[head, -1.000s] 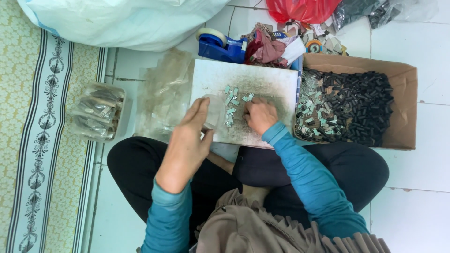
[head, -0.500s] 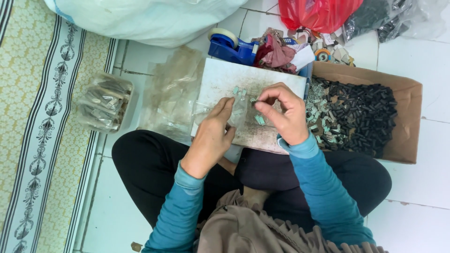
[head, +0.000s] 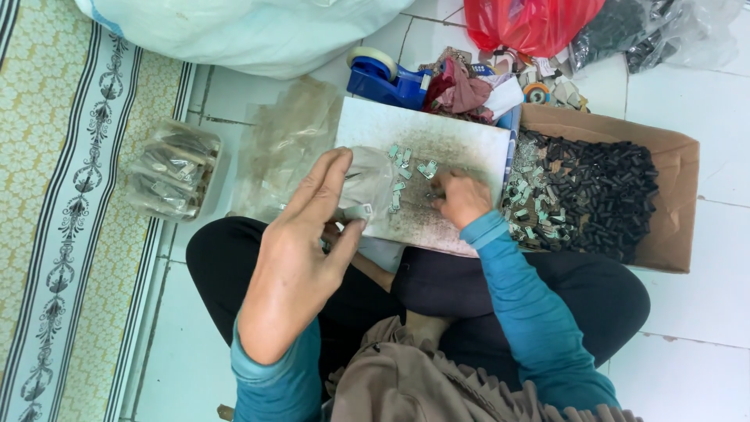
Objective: The person sits on the floor and places small metal hardware pieces into a clear plastic bag. They then seal the bag and set it aside, repeating the process with another bag.
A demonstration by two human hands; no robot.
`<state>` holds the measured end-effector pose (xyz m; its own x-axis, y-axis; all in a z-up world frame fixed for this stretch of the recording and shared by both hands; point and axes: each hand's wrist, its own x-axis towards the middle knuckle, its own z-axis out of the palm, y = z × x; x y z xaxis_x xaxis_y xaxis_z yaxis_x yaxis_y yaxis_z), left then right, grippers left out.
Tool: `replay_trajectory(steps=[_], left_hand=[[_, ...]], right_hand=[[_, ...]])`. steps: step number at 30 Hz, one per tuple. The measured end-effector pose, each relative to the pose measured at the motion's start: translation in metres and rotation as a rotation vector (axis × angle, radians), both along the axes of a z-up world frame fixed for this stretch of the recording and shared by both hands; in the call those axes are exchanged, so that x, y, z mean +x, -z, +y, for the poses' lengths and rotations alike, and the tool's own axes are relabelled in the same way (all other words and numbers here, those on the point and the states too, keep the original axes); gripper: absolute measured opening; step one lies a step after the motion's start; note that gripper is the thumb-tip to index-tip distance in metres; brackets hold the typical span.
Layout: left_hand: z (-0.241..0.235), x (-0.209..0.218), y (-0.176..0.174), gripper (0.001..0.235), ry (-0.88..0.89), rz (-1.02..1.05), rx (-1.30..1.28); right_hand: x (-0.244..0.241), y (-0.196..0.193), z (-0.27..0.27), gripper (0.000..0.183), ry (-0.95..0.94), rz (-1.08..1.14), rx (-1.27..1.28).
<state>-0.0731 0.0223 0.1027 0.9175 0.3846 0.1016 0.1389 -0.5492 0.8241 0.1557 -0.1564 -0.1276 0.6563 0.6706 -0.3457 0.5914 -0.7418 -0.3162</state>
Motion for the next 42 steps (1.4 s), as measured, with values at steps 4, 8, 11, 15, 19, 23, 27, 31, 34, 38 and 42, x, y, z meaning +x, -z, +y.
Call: replay_trajectory(steps=[4, 8, 11, 15, 19, 23, 27, 31, 34, 38, 42], left_hand=[[0.013, 0.019, 0.032, 0.068, 0.094, 0.087, -0.035], [0.031, 0.052, 0.076, 0.062, 0.029, 0.249, 0.037], [0.031, 0.055, 0.054, 0.065, 0.088, 0.25, -0.136], [0.043, 0.071, 0.052, 0.064, 0.119, 0.182, -0.209], [0.05, 0.086, 0.056, 0.056, 0.12, 0.213, -0.109], [0.049, 0.084, 0.034, 0.058, 0.165, 0.232, -0.128], [0.041, 0.077, 0.013, 0.057, 0.165, 0.178, -0.13], [0.041, 0.084, 0.023, 0.056, 0.195, 0.183, -0.027], [0.037, 0.091, 0.024, 0.056, 0.22, 0.171, -0.023], [0.029, 0.093, 0.005, 0.056, 0.23, 0.128, -0.047], [0.035, 0.092, 0.005, 0.056, 0.197, 0.117, -0.104]], right_hand=[[-0.003, 0.014, 0.009, 0.031, 0.018, 0.024, -0.196], [0.001, 0.041, 0.0, 0.024, 0.061, 0.031, -0.156], [0.004, 0.055, -0.004, 0.026, 0.1, 0.092, -0.076], [0.001, 0.051, -0.001, 0.021, 0.115, 0.123, -0.034], [0.005, 0.058, -0.002, 0.02, 0.129, 0.126, -0.021], [0.013, 0.065, -0.006, 0.021, 0.147, 0.135, 0.056], [0.021, 0.009, -0.007, 0.021, 0.154, 0.208, 0.367], [0.014, -0.113, -0.001, 0.015, 0.102, 0.344, 0.814], [0.004, -0.173, 0.01, 0.017, 0.035, 0.356, 0.928], [-0.001, -0.212, 0.046, 0.014, -0.227, 0.127, 0.957], [-0.008, -0.216, 0.071, 0.017, -0.378, 0.05, 0.946]])
